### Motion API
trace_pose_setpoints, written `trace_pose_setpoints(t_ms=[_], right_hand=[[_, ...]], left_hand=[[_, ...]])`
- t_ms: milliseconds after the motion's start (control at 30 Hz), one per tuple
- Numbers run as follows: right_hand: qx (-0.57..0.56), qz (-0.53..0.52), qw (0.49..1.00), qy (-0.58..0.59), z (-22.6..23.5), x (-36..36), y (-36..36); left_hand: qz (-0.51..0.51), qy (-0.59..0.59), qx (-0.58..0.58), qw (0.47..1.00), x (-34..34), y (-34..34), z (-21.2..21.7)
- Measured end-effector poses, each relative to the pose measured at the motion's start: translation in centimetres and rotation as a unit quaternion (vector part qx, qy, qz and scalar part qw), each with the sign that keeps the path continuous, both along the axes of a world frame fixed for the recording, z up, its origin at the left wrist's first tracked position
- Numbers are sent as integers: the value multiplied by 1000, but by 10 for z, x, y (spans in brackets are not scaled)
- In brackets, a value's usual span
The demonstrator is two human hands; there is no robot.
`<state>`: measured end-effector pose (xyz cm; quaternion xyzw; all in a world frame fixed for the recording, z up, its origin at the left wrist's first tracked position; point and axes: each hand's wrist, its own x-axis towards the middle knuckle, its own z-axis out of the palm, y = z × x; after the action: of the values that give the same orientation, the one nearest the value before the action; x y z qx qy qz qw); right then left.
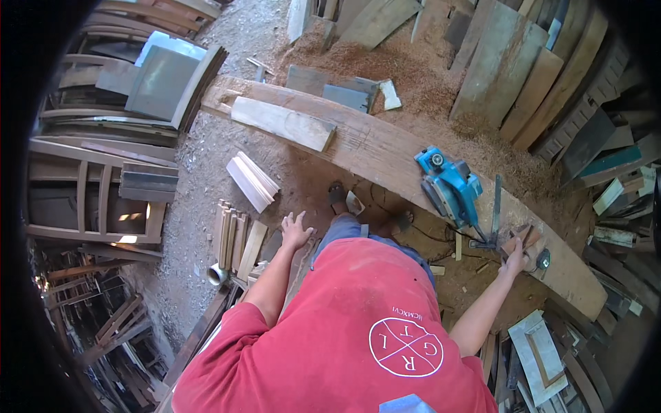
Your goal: The person measures a wooden beam with a ruler and a marking gauge, then uses a circular saw to cut a small block of wood while it is held against the beam.
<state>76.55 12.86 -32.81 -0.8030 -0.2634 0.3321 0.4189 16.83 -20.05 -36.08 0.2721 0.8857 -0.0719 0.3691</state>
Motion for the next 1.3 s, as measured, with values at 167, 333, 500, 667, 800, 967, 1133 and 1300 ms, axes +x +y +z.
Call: trace_pose_setpoints(t_ms=[167, 333, 500, 667, 800, 967, 1133, 1300], right_hand=[[61, -23, 995, 81, -13, 29, -24], [97, -34, 985, -136, 5, 35, -6], [17, 47, 949, -311, 92, 30, 15], [8, 178, 923, -340, 71, 36, 24], [-29, 237, 935, -264, 13, 92, 25], [-73, 218, 943, -242, 14, 79, 15], [22, 99, 894, -436, 62, 28, 1], [136, 171, 880, -421, 80, -28, -6]], left_hand=[[-47, 26, 2, 999, -9, 5, -13], [-158, 52, 105, 980, -24, 6, -37], [-105, 8, 109, 988, -10, 29, -42], [-100, 2, 78, 992, -1, 36, -31], [-125, -4, 70, 990, 1, 39, -18], [-90, -1, 53, 995, -1, 14, -16], [-123, 11, 61, 990, -13, 5, -27], [-123, -19, 55, 991, -10, -2, -35]])
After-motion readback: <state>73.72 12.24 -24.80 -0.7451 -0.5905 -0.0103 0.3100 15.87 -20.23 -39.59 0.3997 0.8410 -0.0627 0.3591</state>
